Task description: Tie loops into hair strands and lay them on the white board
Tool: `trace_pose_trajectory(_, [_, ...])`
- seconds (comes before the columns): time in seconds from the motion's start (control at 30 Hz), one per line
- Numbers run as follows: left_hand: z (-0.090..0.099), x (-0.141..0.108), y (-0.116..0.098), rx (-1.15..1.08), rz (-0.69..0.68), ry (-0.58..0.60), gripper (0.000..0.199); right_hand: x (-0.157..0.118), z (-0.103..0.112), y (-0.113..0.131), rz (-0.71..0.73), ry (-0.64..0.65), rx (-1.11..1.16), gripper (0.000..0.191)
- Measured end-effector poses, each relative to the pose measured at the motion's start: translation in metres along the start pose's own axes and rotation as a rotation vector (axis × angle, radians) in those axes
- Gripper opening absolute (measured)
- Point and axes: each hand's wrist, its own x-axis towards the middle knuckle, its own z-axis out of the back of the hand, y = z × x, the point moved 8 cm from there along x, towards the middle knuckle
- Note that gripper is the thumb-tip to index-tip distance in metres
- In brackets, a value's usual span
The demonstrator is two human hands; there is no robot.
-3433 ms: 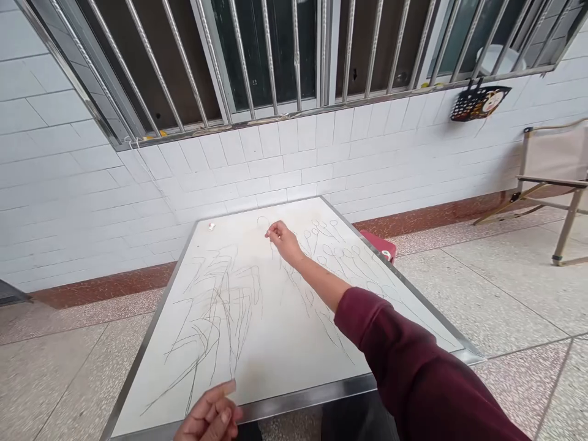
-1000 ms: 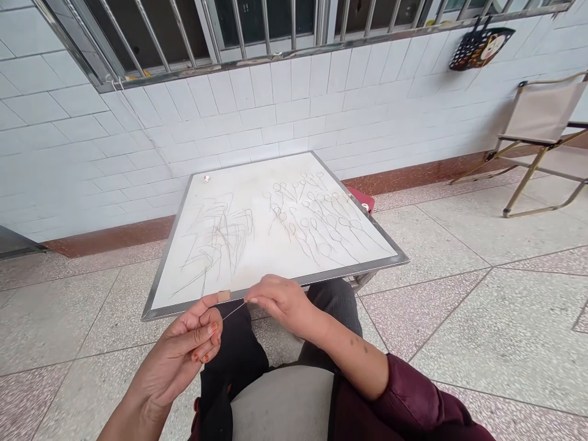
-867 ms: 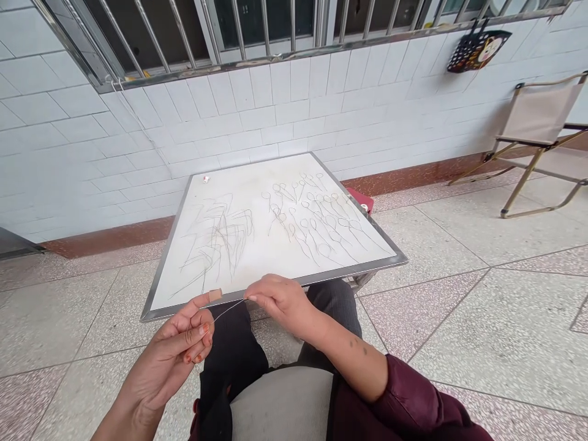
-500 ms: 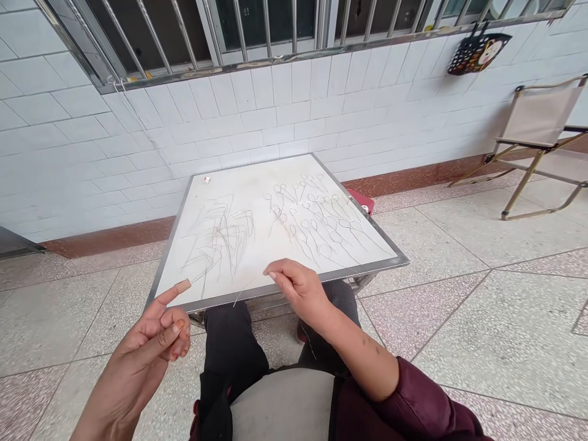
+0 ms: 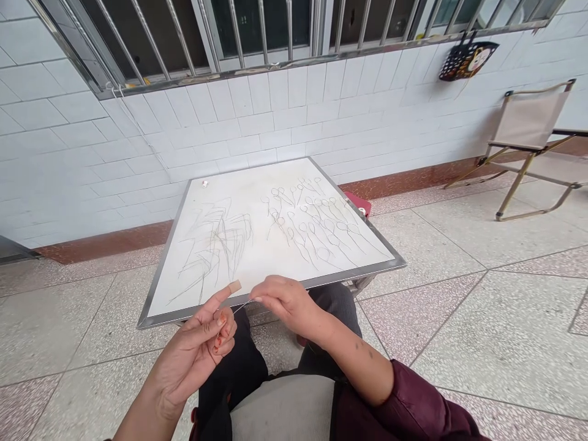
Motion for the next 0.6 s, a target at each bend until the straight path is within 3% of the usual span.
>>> trace_pose_trajectory(0.33, [0.001, -0.009, 0.001, 0.21, 0.085, 0.065, 0.062, -0.003, -0.003, 0.012, 0.147, 0.067, -0.034, 0.032])
trace_pose_trajectory(0.5, [0.011, -0.016, -0.007, 0.324, 0.082, 0.039, 0.062, -0.003, -0.006, 0.007, 0.101, 0.059, -0.067, 0.031])
trace_pose_trajectory(0.6, [0.025, -0.022, -0.022, 0.372, 0.057, 0.01, 0.063, -0.001, 0.002, -0.003, 0.023, -0.013, -0.084, 0.03])
